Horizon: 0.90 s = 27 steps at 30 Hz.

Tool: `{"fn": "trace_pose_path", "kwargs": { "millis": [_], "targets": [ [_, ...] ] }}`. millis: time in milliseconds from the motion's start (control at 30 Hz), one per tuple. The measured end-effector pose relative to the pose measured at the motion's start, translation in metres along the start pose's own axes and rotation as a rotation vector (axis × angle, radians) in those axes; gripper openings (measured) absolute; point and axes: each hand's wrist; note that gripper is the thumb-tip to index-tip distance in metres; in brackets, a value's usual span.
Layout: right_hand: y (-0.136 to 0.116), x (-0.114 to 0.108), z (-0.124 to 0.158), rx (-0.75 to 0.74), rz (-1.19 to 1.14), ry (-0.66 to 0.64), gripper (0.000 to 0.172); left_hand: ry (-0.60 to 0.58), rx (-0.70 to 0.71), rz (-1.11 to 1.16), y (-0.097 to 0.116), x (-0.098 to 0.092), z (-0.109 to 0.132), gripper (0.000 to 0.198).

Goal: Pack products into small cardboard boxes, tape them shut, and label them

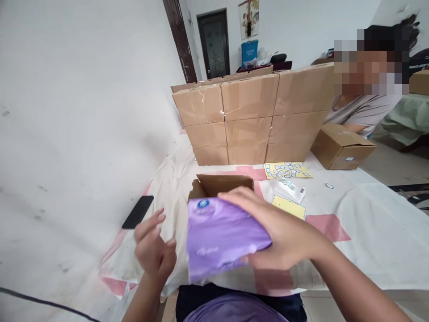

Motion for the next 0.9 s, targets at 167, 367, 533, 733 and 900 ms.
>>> {"fn": "trace_pose_path", "kwargs": {
  "millis": [167, 367, 533, 733, 900],
  "targets": [
    [0.030, -0.019, -0.014, 0.151, 0.010, 0.219, 0.099, -0.444, -0.343, -0.128, -0.038, 0.020, -0.008, 0.054],
    [0.068, -0.007, -0.057, 0.303, -0.055, 0.132, 0.082, -0.554, -0.420, -0.060, -0.053, 0.033, 0.001, 0.016],
    [0.068, 0.003, -0.071, 0.277, 0.195, 0.088, 0.087, -0.555, -0.408, -0.010, -0.053, 0.033, 0.008, 0.012],
    [0.056, 0.008, -0.077, 0.100, 0.439, -0.092, 0.073, -0.415, -0.402, 0.013, -0.051, 0.034, 0.021, 0.012],
    [0.057, 0.009, -0.089, 0.028, 0.581, -0.138, 0.050, -0.401, -0.428, 0.003, -0.048, 0.035, 0.024, 0.014]
  ]
}}
Point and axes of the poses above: each hand's wrist, its own z-axis away from the middle knuckle, its own x-axis out of the palm, y = z × x, and after that the axes turned 8 degrees about z, right-handed
